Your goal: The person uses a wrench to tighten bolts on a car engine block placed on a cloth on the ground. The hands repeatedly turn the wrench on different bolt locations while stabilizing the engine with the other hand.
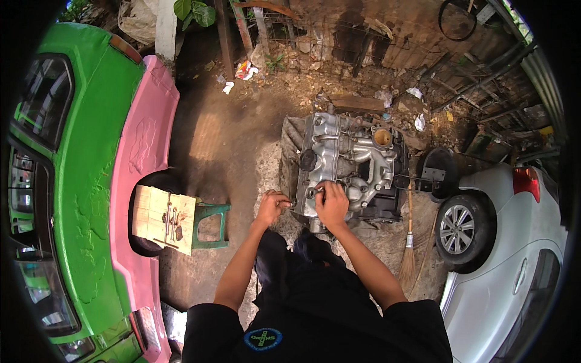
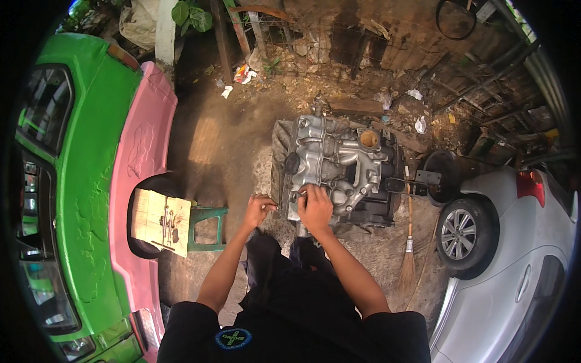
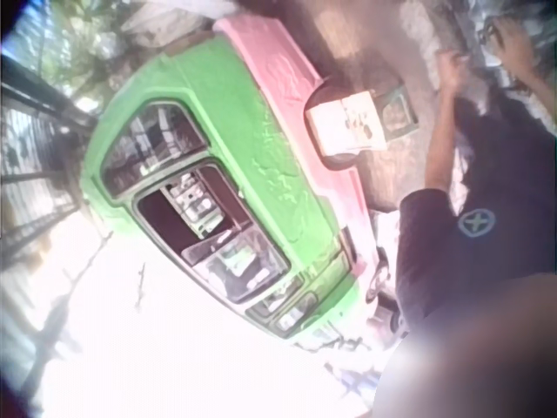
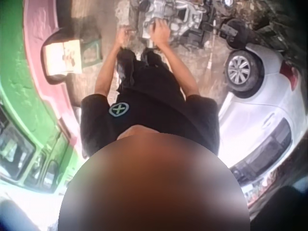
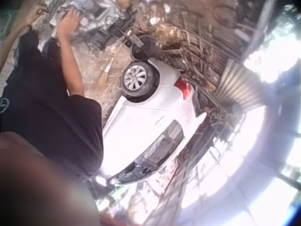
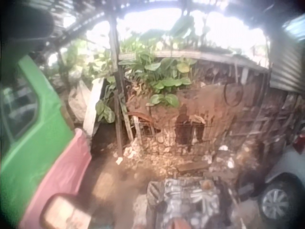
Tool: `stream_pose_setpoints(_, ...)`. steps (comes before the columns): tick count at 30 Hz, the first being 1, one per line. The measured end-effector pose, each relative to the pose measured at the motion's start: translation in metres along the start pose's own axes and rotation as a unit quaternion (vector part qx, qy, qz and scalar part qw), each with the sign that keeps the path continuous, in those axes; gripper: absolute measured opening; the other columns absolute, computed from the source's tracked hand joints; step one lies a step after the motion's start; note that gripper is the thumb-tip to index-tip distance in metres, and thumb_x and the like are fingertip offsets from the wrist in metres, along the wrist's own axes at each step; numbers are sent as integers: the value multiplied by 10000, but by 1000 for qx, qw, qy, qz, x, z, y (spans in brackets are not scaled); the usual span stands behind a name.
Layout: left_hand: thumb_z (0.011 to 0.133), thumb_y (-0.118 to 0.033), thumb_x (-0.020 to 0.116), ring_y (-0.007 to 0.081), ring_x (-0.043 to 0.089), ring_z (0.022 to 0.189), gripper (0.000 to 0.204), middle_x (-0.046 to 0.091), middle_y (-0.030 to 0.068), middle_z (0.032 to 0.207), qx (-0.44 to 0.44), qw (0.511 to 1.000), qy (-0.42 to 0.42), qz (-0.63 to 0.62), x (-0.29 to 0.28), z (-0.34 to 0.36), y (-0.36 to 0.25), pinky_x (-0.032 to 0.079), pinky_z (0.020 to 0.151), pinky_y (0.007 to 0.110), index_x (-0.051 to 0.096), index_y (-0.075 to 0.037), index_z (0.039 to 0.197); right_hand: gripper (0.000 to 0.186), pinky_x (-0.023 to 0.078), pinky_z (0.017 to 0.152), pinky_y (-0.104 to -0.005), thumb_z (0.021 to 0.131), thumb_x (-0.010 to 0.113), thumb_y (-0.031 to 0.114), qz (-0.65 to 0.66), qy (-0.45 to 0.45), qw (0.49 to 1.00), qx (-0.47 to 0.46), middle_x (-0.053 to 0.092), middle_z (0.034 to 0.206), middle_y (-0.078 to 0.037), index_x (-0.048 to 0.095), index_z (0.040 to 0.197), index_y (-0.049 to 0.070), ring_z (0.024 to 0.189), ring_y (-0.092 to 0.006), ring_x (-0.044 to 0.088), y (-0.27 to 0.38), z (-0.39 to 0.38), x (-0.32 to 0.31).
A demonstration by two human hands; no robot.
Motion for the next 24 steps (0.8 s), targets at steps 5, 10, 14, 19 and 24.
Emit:
stream_pose_setpoints(5,835,-276,742,296,600,1041,224,689,66,912,105,989,101,33,-23,24,-9,429,1008,409,770,-64,900,108,514,751,-467,842,620,124,4,4,1000,3,631,903,-99,646,943,99,876,-331,620,-1,0,1)
stream_pose_setpoints(10,839,-271,731,294,593,1031,219,646,84,916,192,972,129,47,-32,31,-16,446,997,420,745,-55,877,107,516,745,-466,838,624,130,3,-6,1000,-3,627,896,-98,645,939,97,876,-330,619,-1,-1,1)
stream_pose_setpoints(14,846,-253,725,300,584,1037,207,625,90,924,213,967,136,29,-37,36,-13,457,996,427,738,-50,890,105,519,745,-464,837,630,140,-3,-6,1000,1,627,891,-93,644,934,104,877,-329,622,-1,-1,1)
stream_pose_setpoints(19,834,-221,733,302,588,1029,176,621,91,917,231,960,158,27,-39,48,-18,463,988,424,732,-52,883,104,519,745,-462,836,632,144,-9,-10,1000,3,627,890,-90,644,933,108,878,-328,622,1,-1,1)
stream_pose_setpoints(24,810,-171,763,299,590,967,137,615,84,884,260,950,167,39,-40,57,-29,465,969,418,730,-53,871,101,517,742,-459,837,631,144,-7,-5,1000,10,624,883,-94,645,930,106,867,-329,621,1,0,0)
Point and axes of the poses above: each hand's wrist, its own z-axis towards the middle knuckle, its own x-axis out of the palm, y = z × x, the point moved 3 cm from there along z, towards the middle knuckle
